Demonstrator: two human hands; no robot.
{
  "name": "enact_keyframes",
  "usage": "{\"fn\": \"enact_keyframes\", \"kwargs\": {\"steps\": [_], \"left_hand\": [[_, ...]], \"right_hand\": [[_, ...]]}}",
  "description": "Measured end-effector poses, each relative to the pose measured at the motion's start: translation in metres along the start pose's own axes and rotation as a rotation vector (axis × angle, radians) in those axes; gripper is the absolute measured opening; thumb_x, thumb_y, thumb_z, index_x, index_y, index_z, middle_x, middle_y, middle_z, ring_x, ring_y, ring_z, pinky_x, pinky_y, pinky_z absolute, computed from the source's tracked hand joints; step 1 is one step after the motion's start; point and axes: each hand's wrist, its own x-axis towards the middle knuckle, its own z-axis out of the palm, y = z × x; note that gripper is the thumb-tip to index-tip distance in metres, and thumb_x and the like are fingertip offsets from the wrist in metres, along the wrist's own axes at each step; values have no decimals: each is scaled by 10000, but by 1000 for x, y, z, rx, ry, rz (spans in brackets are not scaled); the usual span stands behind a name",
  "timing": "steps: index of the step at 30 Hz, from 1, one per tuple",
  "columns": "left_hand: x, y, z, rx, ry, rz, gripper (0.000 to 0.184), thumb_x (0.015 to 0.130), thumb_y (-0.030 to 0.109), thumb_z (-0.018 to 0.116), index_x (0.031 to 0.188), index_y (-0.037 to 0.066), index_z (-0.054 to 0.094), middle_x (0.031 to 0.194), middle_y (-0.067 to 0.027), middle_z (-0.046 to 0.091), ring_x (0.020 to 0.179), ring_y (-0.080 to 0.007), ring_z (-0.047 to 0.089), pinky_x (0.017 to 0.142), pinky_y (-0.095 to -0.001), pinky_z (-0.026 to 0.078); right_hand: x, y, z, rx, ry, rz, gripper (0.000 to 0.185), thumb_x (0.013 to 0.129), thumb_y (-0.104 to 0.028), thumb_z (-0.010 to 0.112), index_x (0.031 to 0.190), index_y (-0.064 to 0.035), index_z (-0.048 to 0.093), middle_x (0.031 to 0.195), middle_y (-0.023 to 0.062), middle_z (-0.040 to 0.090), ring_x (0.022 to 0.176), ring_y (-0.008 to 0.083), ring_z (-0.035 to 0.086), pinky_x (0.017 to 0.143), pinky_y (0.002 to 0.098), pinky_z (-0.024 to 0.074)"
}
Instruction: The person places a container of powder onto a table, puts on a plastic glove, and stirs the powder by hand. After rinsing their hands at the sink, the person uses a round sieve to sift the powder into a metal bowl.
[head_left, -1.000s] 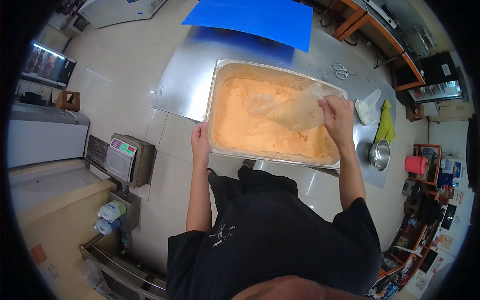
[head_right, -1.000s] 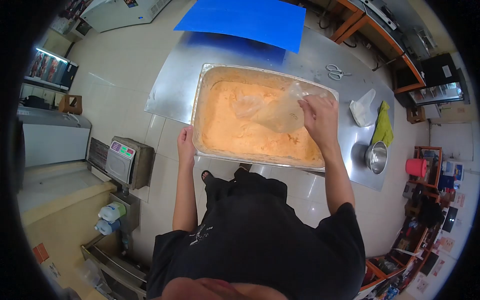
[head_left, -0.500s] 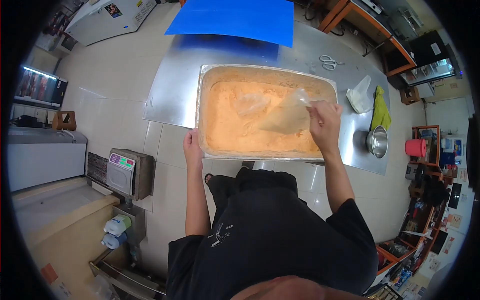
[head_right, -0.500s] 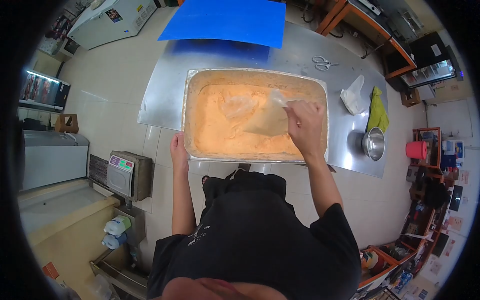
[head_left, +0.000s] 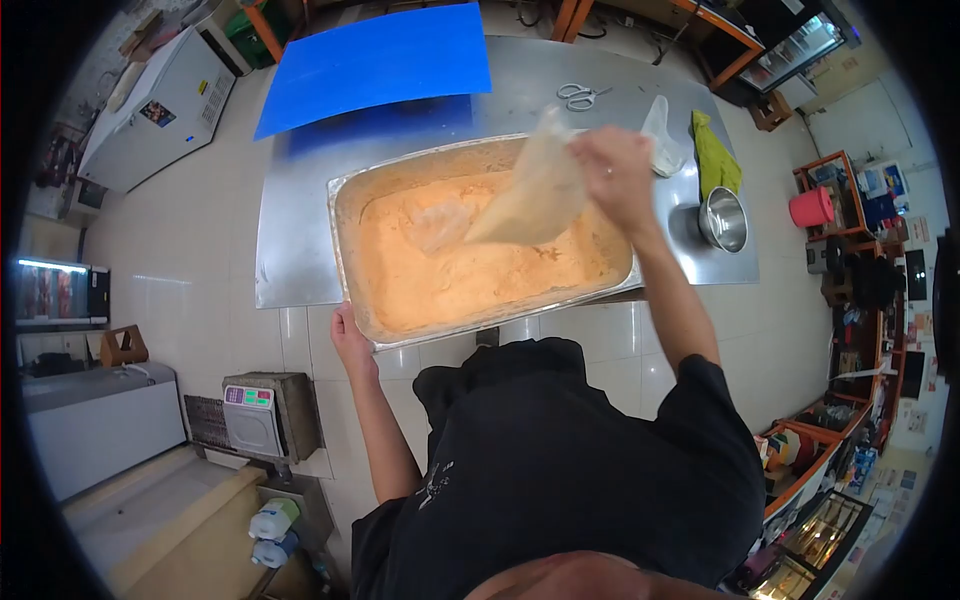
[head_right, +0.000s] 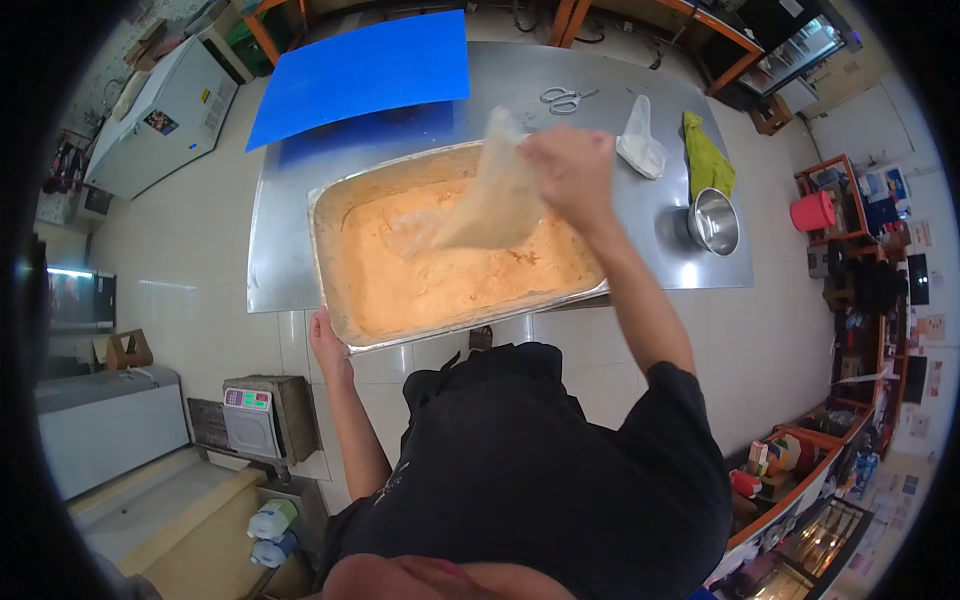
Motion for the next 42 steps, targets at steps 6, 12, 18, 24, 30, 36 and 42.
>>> {"fn": "enact_keyframes", "kwargs": {"steps": [6,12,18,24,30,36,42], "left_hand": [[4,-4,-2,17,4,38,274,1035,283,518,862,78,574,822,27,575,771,-64,503,715,-249,435],[5,-7,-3,-28,8,4,262,1035,280,520,864,88,573,825,31,571,769,-65,501,717,-251,434],[6,-5,-1,-52,20,-19,255,1034,280,521,885,82,584,841,26,583,785,-67,515,731,-245,441],[2,3,2,8,33,-32,249,1030,277,524,921,70,610,858,24,603,798,-62,526,733,-240,442],[0,7,8,-20,60,-49,257,1029,272,522,915,61,615,850,24,604,796,-54,522,706,-229,435],[-4,6,11,297,325,340,176,955,183,635,1051,40,598,928,-13,597,817,-81,535,699,-236,435],[-36,56,51,392,-30,266,384,878,168,719,1189,39,535,1105,-88,556,898,-177,550,742,-291,465]], "right_hand": [[66,41,-81,-305,151,124,111,876,-210,671,842,-113,714,755,16,658,675,191,593,733,357,384],[92,141,-55,-377,153,181,249,864,-306,653,934,-78,725,837,149,683,778,335,658,702,442,509],[71,224,8,-520,-207,436,329,851,-365,631,950,-65,721,985,192,700,952,380,664,815,475,531],[23,283,55,-583,-246,439,287,888,-337,628,967,-69,691,989,183,690,954,409,636,816,494,505],[-14,100,114,55,-472,24,189,822,-189,657,959,-68,703,987,148,667,961,350,623,856,458,479],[-66,2,226,66,-641,-204,165,864,-204,659,975,-84,681,903,113,650,886,286,641,818,425,482],[-56,-50,182,567,-545,176,97,862,-109,678,925,-43,644,790,73,626,708,203,619,644,318,484]]}}
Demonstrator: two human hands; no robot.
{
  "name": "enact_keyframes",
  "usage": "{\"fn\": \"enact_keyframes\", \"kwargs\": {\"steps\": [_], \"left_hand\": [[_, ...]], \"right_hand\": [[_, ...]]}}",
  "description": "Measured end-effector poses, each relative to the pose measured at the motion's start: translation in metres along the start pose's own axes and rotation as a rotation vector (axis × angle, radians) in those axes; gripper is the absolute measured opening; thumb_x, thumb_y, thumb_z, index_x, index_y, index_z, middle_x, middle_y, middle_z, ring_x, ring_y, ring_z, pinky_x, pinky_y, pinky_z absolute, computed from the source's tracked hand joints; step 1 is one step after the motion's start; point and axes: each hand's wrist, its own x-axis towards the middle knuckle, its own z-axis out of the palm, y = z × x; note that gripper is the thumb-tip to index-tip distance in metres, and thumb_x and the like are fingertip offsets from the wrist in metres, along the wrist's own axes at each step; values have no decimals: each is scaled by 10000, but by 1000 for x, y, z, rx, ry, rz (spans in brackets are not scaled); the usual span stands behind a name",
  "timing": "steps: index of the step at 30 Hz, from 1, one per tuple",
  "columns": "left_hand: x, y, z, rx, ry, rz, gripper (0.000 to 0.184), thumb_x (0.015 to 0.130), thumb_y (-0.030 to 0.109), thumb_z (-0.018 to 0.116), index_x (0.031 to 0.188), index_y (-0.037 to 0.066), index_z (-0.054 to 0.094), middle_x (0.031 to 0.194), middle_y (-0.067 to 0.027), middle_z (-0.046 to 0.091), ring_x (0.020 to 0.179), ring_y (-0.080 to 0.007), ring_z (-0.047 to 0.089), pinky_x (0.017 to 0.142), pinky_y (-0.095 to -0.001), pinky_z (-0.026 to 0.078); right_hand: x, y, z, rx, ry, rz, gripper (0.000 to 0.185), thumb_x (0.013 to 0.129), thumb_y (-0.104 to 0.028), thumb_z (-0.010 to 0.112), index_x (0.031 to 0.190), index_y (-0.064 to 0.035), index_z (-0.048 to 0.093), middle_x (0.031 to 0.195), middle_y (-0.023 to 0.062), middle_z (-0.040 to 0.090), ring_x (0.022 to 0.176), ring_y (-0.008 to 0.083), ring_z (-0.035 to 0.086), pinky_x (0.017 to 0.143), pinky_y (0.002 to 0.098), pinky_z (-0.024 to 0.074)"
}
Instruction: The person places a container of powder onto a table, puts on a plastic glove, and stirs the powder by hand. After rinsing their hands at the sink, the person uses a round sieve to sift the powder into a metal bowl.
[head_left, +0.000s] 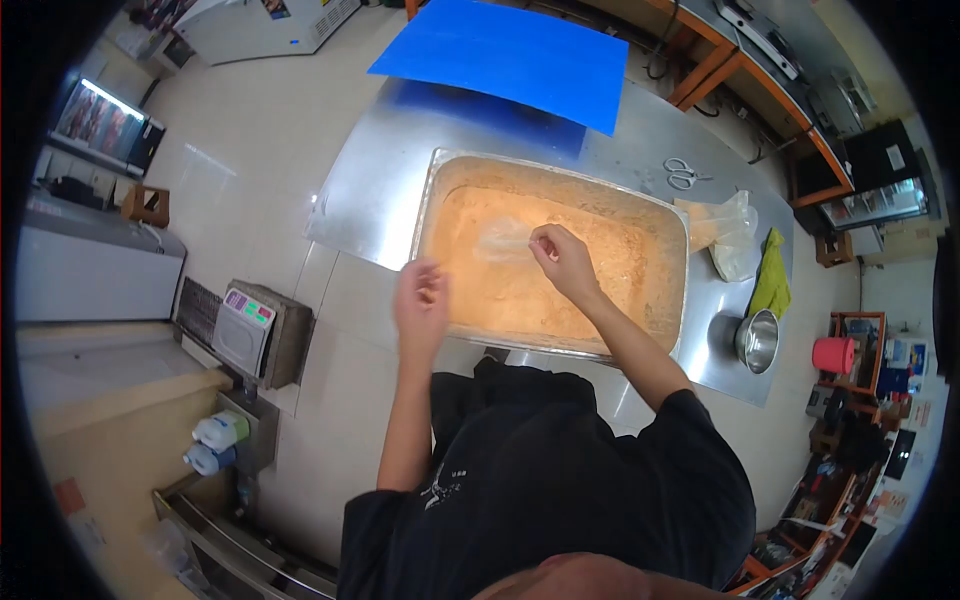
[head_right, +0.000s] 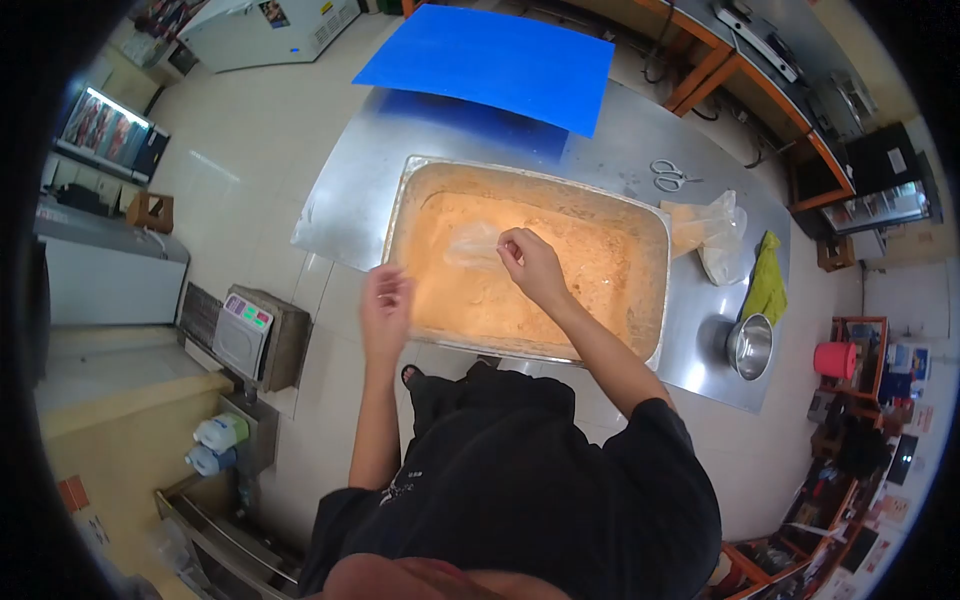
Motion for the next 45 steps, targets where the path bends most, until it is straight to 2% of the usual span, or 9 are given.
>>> {"fn": "enact_keyframes", "kwargs": {"steps": [2,11,14,20,23,28,35,41,45], "left_hand": [[1,12,32,231,55,228,359,876,158,720,1167,34,551,1038,-84,582,850,-181,562,726,-305,483],[26,4,89,-134,-8,89,190,923,144,675,1010,14,569,876,-91,649,774,-189,638,655,-298,510],[12,21,101,-105,-77,212,145,932,103,645,1011,5,575,879,-113,670,786,-191,656,656,-303,518],[-13,19,100,85,-197,344,133,913,58,643,1027,-4,613,902,-129,691,797,-224,668,699,-323,524],[-19,13,102,86,-164,337,110,903,37,641,1007,1,635,905,-116,681,819,-238,660,717,-333,519],[-18,4,108,150,-140,473,85,893,9,627,977,10,640,905,-120,640,826,-260,629,698,-339,510],[-22,5,114,29,-182,370,62,902,-4,608,962,-3,620,881,-114,634,769,-221,627,681,-317,509],[-14,4,119,-42,-175,318,100,908,19,631,996,-15,599,863,-98,668,759,-154,646,717,-283,531],[6,12,112,-28,-158,313,124,907,43,633,1014,-6,595,874,-97,663,742,-159,634,696,-291,523]], "right_hand": [[-12,-19,-3,107,67,10,96,858,-94,690,921,-38,644,789,67,626,695,172,604,635,292,477],[-51,-46,-22,-1,412,-63,111,885,-45,642,991,-23,670,925,106,663,860,221,643,786,311,505],[-61,-56,-12,263,169,89,256,902,-43,620,1155,-17,648,1062,134,681,1005,261,668,923,330,502],[-44,-30,19,1249,333,314,418,941,-50,609,1336,24,497,1240,129,608,1146,162,585,1007,299,460],[-42,-18,36,1165,512,326,466,949,-87,625,1376,-8,455,1274,118,573,1169,153,556,1001,296,452],[-44,-23,40,1386,272,550,309,949,-123,643,1220,-22,531,1140,61,596,1087,129,562,921,280,456],[-40,-1,50,904,547,317,356,1007,-283,564,1257,-32,537,1071,25,580,947,98,527,817,265,439],[-42,-5,46,1458,320,787,227,996,-194,543,1120,-14,605,1039,22,582,864,94,517,738,283,453],[-42,7,37,553,-191,351,210,930,-143,595,1075,5,632,1036,114,625,932,211,607,768,364,493]]}}
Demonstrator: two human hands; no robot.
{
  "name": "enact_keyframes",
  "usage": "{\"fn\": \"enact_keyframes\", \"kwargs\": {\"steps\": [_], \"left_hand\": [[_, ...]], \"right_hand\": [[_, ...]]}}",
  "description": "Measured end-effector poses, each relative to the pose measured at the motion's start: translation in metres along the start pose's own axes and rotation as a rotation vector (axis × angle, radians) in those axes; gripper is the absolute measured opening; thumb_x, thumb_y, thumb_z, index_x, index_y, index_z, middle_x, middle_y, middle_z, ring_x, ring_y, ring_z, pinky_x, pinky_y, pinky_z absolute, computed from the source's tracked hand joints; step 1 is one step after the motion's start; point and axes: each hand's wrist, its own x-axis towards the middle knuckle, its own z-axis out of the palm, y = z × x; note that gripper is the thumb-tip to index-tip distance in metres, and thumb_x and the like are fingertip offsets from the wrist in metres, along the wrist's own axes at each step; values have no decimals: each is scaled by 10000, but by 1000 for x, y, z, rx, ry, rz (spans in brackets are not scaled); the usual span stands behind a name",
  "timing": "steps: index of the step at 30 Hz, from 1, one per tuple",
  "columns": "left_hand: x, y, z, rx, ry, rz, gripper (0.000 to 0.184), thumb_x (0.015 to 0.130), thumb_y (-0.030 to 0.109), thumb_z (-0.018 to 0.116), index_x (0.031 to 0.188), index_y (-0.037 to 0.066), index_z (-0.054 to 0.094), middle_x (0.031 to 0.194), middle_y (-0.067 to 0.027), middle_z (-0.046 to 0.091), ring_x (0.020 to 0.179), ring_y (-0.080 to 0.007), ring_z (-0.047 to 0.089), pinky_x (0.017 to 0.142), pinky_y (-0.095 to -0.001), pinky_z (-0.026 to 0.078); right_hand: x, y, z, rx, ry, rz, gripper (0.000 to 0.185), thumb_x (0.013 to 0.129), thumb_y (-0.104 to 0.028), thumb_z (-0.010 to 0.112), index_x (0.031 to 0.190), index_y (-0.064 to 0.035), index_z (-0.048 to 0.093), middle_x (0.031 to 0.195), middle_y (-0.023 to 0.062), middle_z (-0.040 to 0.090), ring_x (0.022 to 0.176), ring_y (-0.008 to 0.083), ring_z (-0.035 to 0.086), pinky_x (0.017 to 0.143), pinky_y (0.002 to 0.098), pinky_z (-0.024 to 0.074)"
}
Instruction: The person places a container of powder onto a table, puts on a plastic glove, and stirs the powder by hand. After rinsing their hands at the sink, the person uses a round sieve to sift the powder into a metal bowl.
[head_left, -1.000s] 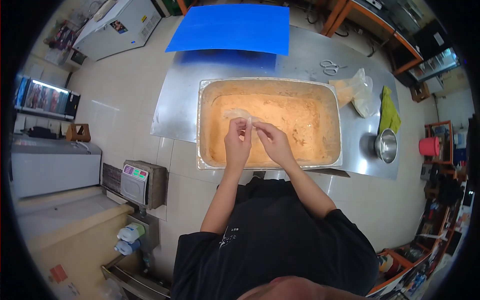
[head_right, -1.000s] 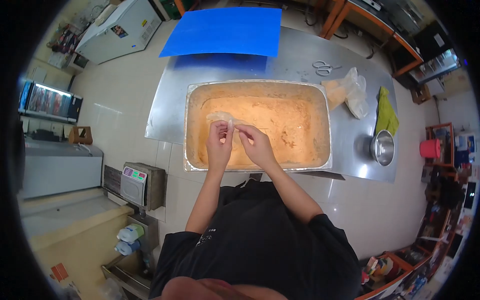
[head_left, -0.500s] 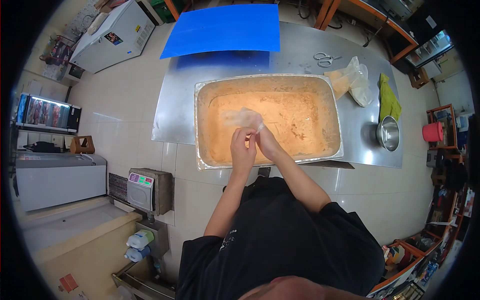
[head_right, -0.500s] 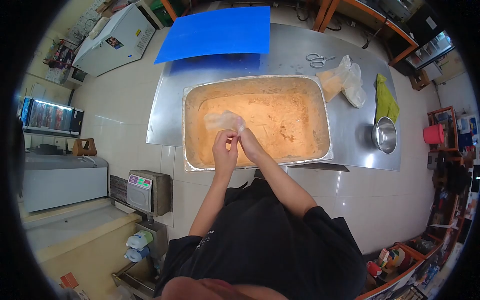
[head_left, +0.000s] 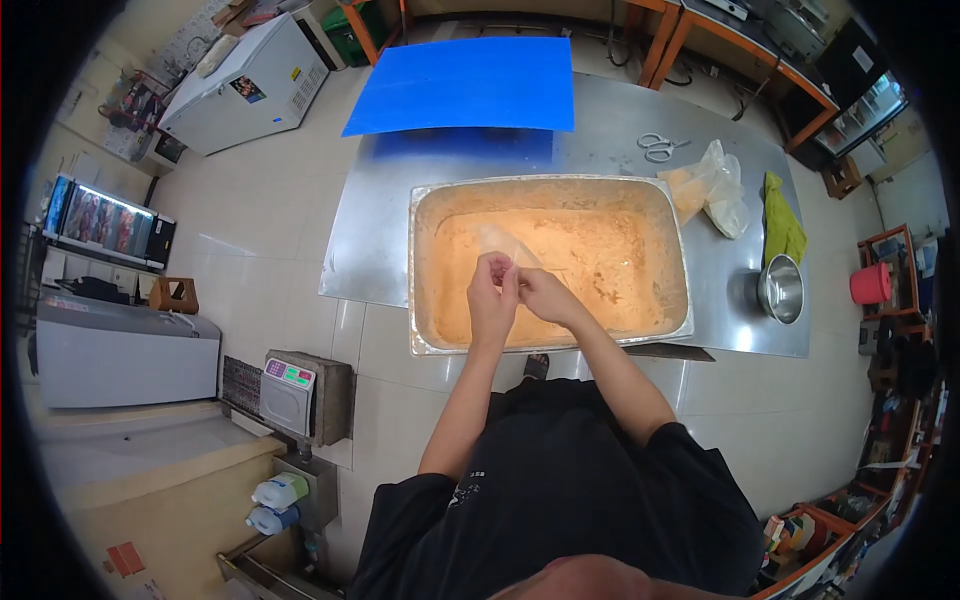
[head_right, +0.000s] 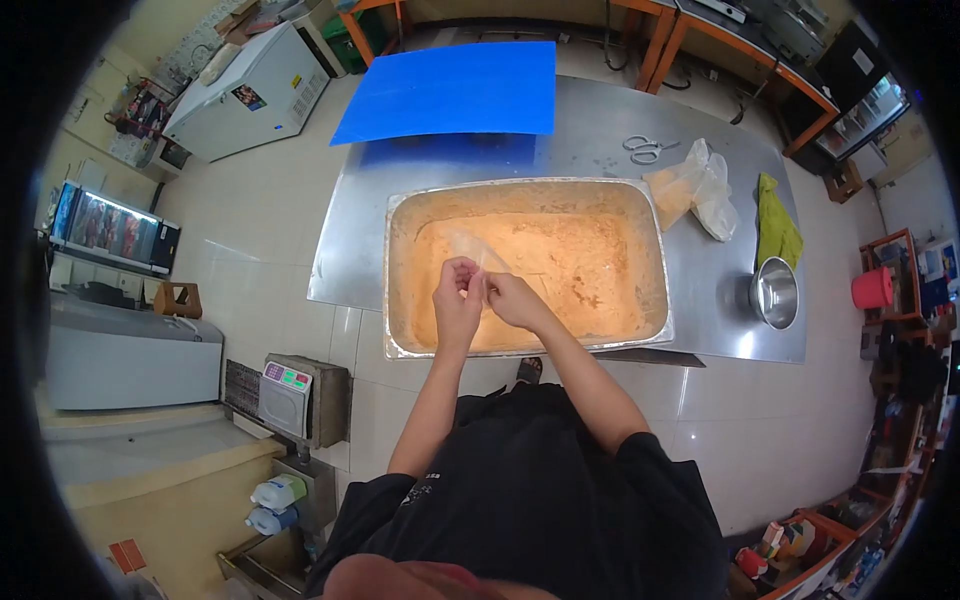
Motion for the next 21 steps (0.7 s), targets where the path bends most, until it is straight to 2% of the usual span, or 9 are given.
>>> {"fn": "enact_keyframes", "kwargs": {"steps": [2,4,6,7,9,16,18,19,21], "left_hand": [[9,6,-4,14,-85,-101,145,895,33,627,1030,-2,591,903,-101,654,748,-175,619,708,-306,513],[9,25,-4,180,-26,180,169,868,8,627,1032,4,586,927,-106,627,773,-198,595,726,-320,494],[6,51,-5,227,-25,330,199,844,-10,631,1036,11,584,943,-111,602,797,-217,571,743,-330,478],[-7,65,-8,190,-56,334,215,832,-16,634,1040,15,584,947,-113,591,808,-224,560,751,-334,471],[-34,67,-8,125,-113,284,235,819,-17,648,1043,21,586,944,-114,578,813,-228,548,752,-337,464],[-51,32,13,106,-30,61,237,815,43,709,1026,28,601,940,-98,602,763,-224,545,711,-336,466],[-44,29,16,130,-19,89,193,830,66,705,997,31,615,916,-91,615,752,-226,550,699,-340,467],[-42,23,17,151,-26,112,168,839,78,699,981,32,623,898,-87,621,749,-229,553,694,-343,468],[-39,21,19,182,-51,143,127,857,99,687,953,34,635,865,-80,632,745,-233,560,687,-348,470]], "right_hand": [[10,15,-2,-577,-52,-150,247,879,-115,628,1090,13,641,1046,176,639,993,292,632,811,410,504],[17,18,0,-50,-83,-249,340,826,-99,656,1149,1,622,1147,222,609,1101,364,587,896,446,484],[13,0,-6,-113,31,-428,455,785,-94,683,1223,-18,590,1248,241,566,1186,402,538,967,467,455],[-2,-34,-14,-439,157,-555,518,771,-98,696,1268,-31,567,1298,236,539,1218,405,513,996,469,437],[-19,-43,-22,-595,345,-564,624,898,-291,649,1441,-81,423,1465,182,426,1332,359,421,1092,458,354],[-31,-14,-4,555,271,-204,700,1028,-600,229,1510,-99,315,1494,117,415,1352,264,409,1101,400,340],[-36,-32,-8,946,74,-112,717,1026,-610,214,1529,-104,284,1517,101,387,1307,229,438,1059,373,362],[-37,-33,-8,1119,9,-89,652,1035,-558,314,1516,-119,313,1497,95,416,1264,220,480,994,352,415],[-33,-28,-6,968,126,-79,626,1028,-542,363,1493,-124,348,1474,85,443,1239,228,506,973,361,438]]}}
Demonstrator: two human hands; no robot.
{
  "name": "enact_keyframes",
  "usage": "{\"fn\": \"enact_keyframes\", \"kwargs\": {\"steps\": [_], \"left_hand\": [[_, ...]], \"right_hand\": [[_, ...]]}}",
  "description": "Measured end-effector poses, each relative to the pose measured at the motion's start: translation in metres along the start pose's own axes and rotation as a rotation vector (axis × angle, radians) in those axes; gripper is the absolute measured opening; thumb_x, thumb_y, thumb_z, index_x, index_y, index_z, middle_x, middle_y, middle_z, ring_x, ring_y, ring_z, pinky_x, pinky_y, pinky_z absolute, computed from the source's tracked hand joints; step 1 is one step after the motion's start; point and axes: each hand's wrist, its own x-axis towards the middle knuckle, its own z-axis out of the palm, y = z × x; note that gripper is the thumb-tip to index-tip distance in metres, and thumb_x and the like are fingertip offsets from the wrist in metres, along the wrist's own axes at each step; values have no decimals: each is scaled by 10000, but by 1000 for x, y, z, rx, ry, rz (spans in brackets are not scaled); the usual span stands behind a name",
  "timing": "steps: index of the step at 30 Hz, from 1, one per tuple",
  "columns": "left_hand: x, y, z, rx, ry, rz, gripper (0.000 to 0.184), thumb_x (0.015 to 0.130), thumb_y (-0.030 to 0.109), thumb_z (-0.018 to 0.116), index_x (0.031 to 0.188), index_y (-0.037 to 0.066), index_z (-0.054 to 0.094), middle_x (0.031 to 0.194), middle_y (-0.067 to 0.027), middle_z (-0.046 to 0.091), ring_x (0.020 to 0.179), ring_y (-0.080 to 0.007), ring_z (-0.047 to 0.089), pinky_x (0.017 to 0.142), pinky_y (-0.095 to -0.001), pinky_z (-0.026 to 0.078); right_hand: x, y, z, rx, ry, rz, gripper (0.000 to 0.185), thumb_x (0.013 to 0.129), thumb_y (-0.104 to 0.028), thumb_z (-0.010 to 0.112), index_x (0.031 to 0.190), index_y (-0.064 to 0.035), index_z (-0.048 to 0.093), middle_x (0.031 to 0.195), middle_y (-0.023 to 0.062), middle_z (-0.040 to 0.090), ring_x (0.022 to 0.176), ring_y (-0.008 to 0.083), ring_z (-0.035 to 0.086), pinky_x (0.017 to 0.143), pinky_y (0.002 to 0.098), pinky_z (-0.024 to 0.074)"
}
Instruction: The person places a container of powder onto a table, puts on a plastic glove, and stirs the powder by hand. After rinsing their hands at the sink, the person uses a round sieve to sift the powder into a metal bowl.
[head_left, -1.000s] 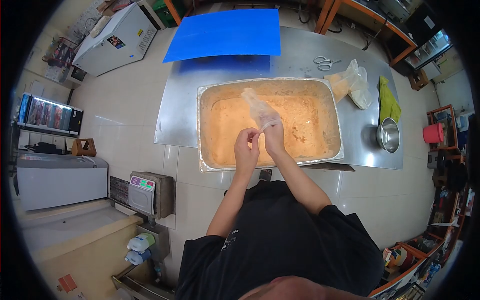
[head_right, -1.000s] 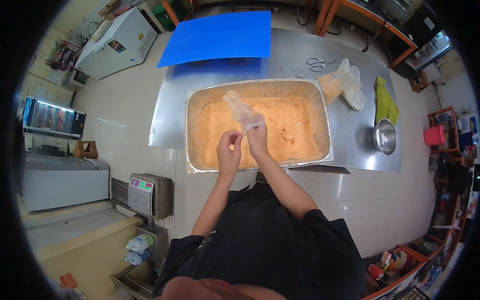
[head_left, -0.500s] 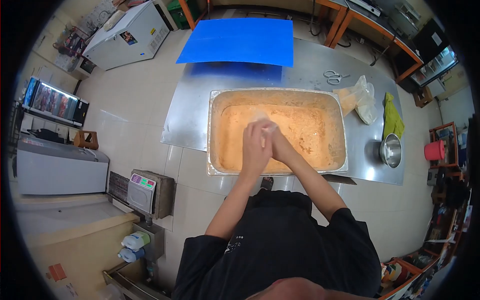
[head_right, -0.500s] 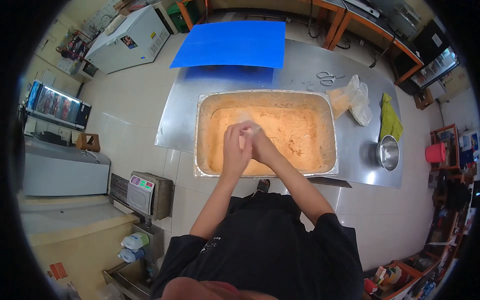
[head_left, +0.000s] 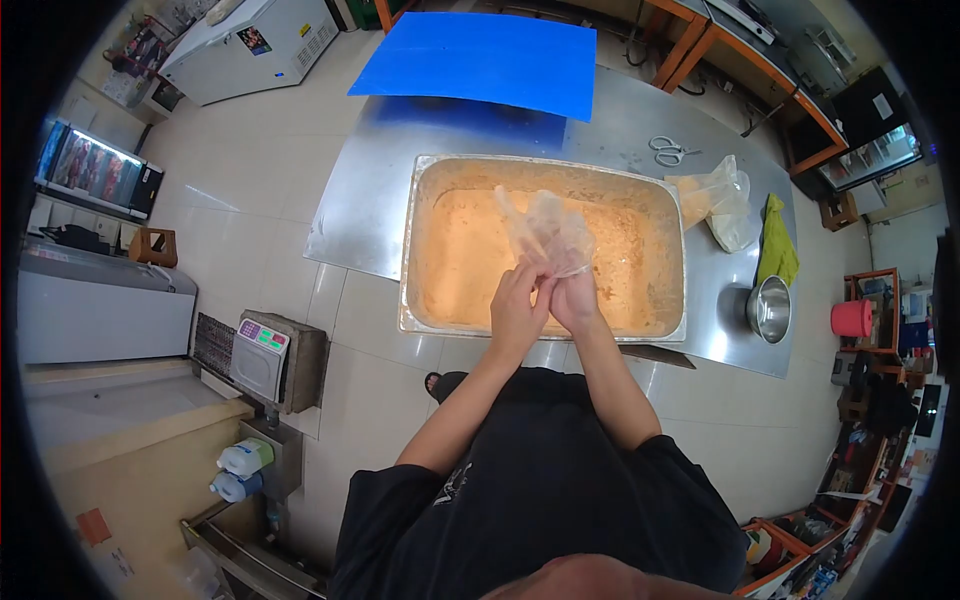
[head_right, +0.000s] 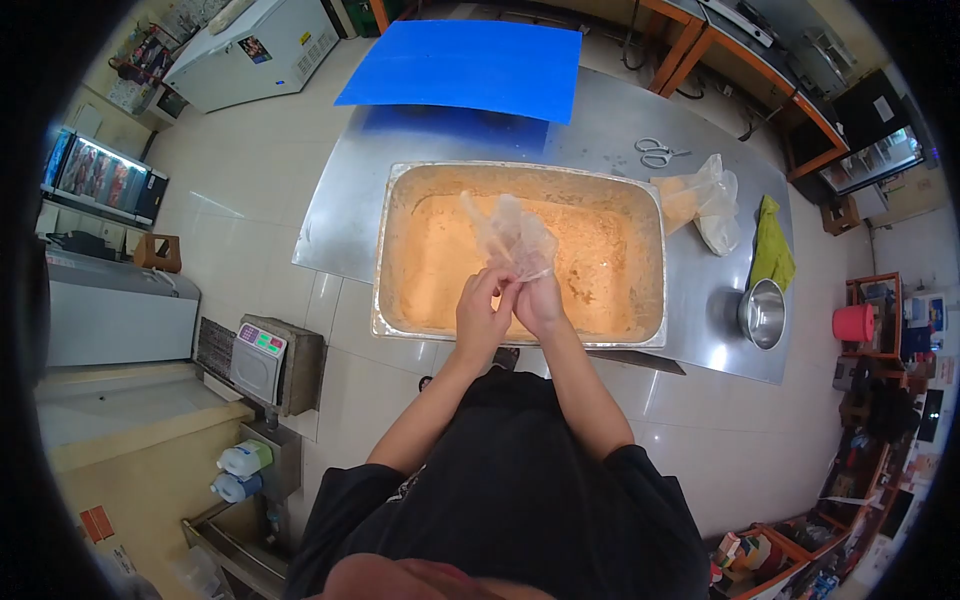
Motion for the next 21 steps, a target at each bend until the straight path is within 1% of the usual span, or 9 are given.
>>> {"fn": "enact_keyframes", "kwargs": {"steps": [1,4,7,10,13,16,19,21], "left_hand": [[0,0,1,7,-18,9,113,864,109,680,940,35,641,849,-78,636,744,-236,564,685,-349,471],[-5,-2,6,-1,-73,24,108,872,123,675,927,34,647,842,-75,649,746,-240,573,685,-350,475],[-10,-6,10,3,-99,15,108,873,127,675,925,36,651,853,-77,659,743,-241,579,685,-351,478],[-7,-5,8,3,-131,-3,108,875,134,673,919,38,654,851,-81,659,744,-241,588,686,-353,481],[-2,2,4,-1,-173,-14,103,883,137,657,903,38,640,839,-86,651,774,-265,598,689,-372,482],[0,2,2,-20,-211,-23,105,888,139,649,893,36,628,831,-90,645,794,-276,602,695,-379,484],[-1,-3,4,-35,-229,-29,106,885,130,660,899,27,642,823,-95,644,765,-255,605,691,-361,485],[0,-2,3,-49,-247,-36,103,883,121,665,904,21,650,819,-99,643,749,-245,606,689,-351,486]], "right_hand": [[3,4,-3,-76,49,-26,613,1025,-534,387,1481,-126,365,1462,80,456,1227,232,519,963,366,450],[18,17,-20,-17,176,-122,587,1005,-522,454,1437,-127,412,1422,76,493,1164,234,557,929,366,479],[26,7,-16,149,241,-70,637,979,-583,459,1423,-128,424,1427,63,482,1138,225,561,936,359,479],[26,3,-23,184,156,-20,714,935,-661,467,1415,-133,433,1415,41,481,1148,213,544,918,341,480],[24,-6,-13,265,-70,10,800,901,-725,454,1444,-139,413,1398,29,479,1226,211,484,961,344,441],[29,-12,-3,60,94,2,817,919,-719,428,1485,-132,372,1402,34,468,1286,204,419,1020,396,379],[39,-11,-2,-121,374,-37,799,936,-720,375,1533,-191,316,1472,33,396,1334,232,360,1092,464,282],[33,-22,4,-66,241,19,762,948,-712,341,1542,-237,296,1536,43,318,1369,258,325,1111,500,237]]}}
